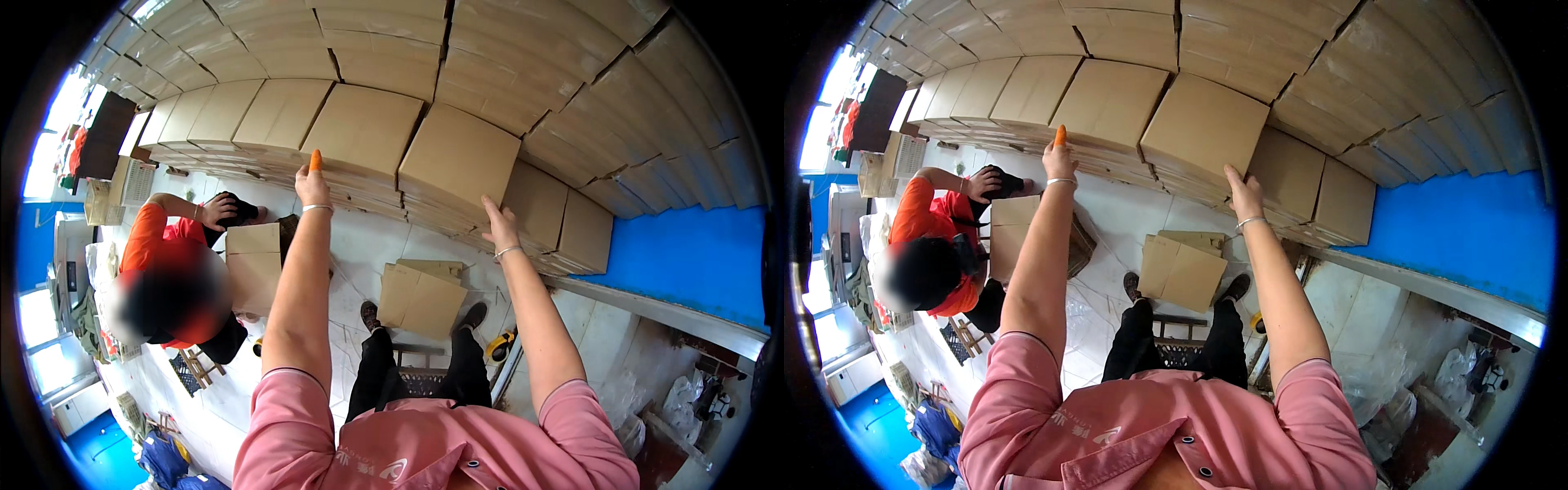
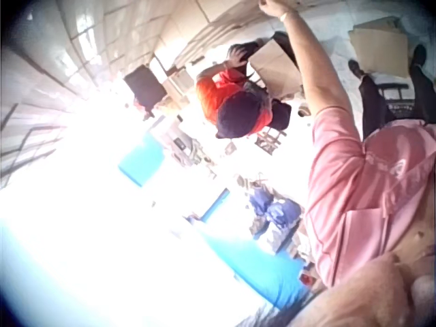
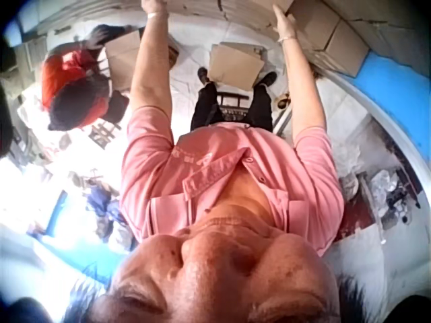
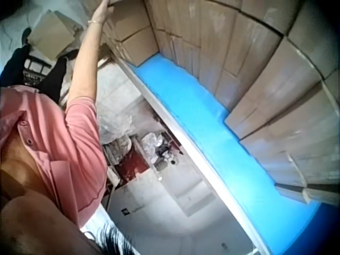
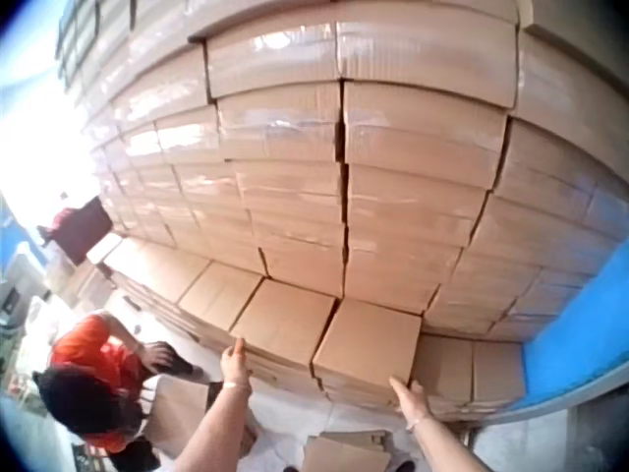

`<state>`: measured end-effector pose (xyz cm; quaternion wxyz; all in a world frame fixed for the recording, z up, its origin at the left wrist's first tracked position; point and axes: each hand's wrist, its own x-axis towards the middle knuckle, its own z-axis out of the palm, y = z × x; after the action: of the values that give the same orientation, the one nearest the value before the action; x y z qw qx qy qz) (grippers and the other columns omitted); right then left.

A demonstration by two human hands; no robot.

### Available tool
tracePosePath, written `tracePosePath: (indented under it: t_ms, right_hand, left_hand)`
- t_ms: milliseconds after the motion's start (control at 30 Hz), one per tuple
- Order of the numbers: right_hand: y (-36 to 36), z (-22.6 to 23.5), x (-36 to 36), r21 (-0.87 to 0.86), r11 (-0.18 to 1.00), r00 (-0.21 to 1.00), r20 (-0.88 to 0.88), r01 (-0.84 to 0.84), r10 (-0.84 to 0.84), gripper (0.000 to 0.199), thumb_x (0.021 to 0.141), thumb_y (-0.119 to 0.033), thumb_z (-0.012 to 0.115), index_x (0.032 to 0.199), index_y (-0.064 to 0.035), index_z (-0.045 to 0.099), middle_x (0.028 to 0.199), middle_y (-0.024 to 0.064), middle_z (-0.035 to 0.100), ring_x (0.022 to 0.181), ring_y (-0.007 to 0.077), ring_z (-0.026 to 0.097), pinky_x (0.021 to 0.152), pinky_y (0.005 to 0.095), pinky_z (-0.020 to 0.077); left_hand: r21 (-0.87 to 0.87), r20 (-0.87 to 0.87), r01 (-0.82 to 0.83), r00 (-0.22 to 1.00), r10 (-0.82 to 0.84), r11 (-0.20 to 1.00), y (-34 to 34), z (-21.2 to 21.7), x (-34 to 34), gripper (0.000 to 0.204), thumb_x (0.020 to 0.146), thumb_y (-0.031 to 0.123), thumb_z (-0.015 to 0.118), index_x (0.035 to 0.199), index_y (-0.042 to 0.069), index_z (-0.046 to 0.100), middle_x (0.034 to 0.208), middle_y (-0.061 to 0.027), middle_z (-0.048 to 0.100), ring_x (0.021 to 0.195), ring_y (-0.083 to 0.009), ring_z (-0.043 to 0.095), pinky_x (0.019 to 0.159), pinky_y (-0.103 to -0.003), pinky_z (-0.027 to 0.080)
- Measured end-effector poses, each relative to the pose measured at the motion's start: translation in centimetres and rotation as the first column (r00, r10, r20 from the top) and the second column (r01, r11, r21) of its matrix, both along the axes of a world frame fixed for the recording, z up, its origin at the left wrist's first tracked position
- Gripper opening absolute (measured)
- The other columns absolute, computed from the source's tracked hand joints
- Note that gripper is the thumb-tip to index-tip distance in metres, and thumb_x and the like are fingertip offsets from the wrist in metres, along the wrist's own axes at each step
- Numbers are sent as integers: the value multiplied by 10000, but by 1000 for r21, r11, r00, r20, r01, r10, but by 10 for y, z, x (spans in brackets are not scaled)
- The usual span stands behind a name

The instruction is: The person folds flat cardboard pieces into boxes and seals them with a handheld tape dispenser. They then place the finished boxes onto a large stack against the wall.

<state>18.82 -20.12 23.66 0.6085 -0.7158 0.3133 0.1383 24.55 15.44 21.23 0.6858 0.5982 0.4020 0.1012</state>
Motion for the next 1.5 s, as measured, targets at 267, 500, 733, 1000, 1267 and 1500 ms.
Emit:
tracePosePath:
  t_ms: [267, 500, 733, 1000, 1267, 1500]
  right_hand:
    - [-2, -1, 10, 182, 983, 992, -125, 36, -13, 943, 711, -614, 657, 1389, -47, 328, 1446, 163, 268, 1310, 375, 259, 965, 589, 367]
    - [-12, -12, 16, 392, 913, 980, -197, 110, -33, 988, 650, -628, 704, 1413, -149, 299, 1452, 162, 222, 1291, 401, 258, 1005, 626, 261]
    - [-11, 0, 9, 420, 902, 992, -118, 97, -52, 884, 683, -599, 684, 1373, -136, 379, 1432, 112, 278, 1286, 343, 284, 1002, 579, 276]
    - [-40, 24, -34, 468, 879, 994, 7, 94, -111, 621, 767, -423, 688, 1271, -133, 471, 1300, 70, 452, 1173, 255, 446, 920, 504, 399]
    - [-135, 89, -141, 622, 779, 960, 163, 80, -228, 482, 827, -392, 612, 1188, -85, 525, 1156, 106, 580, 1010, 236, 564, 798, 424, 487]
    - [-82, 124, -161, 539, 842, 984, 143, 10, -104, 462, 838, -373, 592, 1186, -74, 539, 1123, 93, 605, 941, 205, 619, 723, 375, 533]
  left_hand:
    - [-137, -142, -97, 987, 77, 986, 4, -13, 22, 582, 794, 446, 656, 1209, 98, 444, 1047, -66, 429, 952, -264, 450, 857, -587, 423]
    - [-334, -146, -15, 989, -36, 942, 5, -1, 30, 658, 706, 470, 740, 1155, 65, 481, 1055, -77, 409, 977, -290, 461, 810, -568, 430]
    - [-16, -132, -85, 988, 82, 996, 10, -1, 33, 611, 674, 443, 769, 1063, 48, 512, 989, -86, 453, 764, -285, 527, 686, -525, 471]
    - [-306, 74, 31, 997, -9, 952, -6, 10, -14, 415, 858, 260, 551, 1207, 75, 425, 1063, -108, 492, 887, -291, 548, 666, -460, 524]
    - [-314, 122, 98, 991, -62, 944, -51, 3, -158, 482, 826, 211, 645, 1256, 163, 432, 1182, -43, 528, 966, -198, 585, 634, -336, 539]
    - [-350, 232, 247, 957, -172, 904, -145, 76, -188, 493, 801, 40, 628, 1261, 117, 466, 1083, -46, 556, 874, -166, 600, 597, -256, 505]
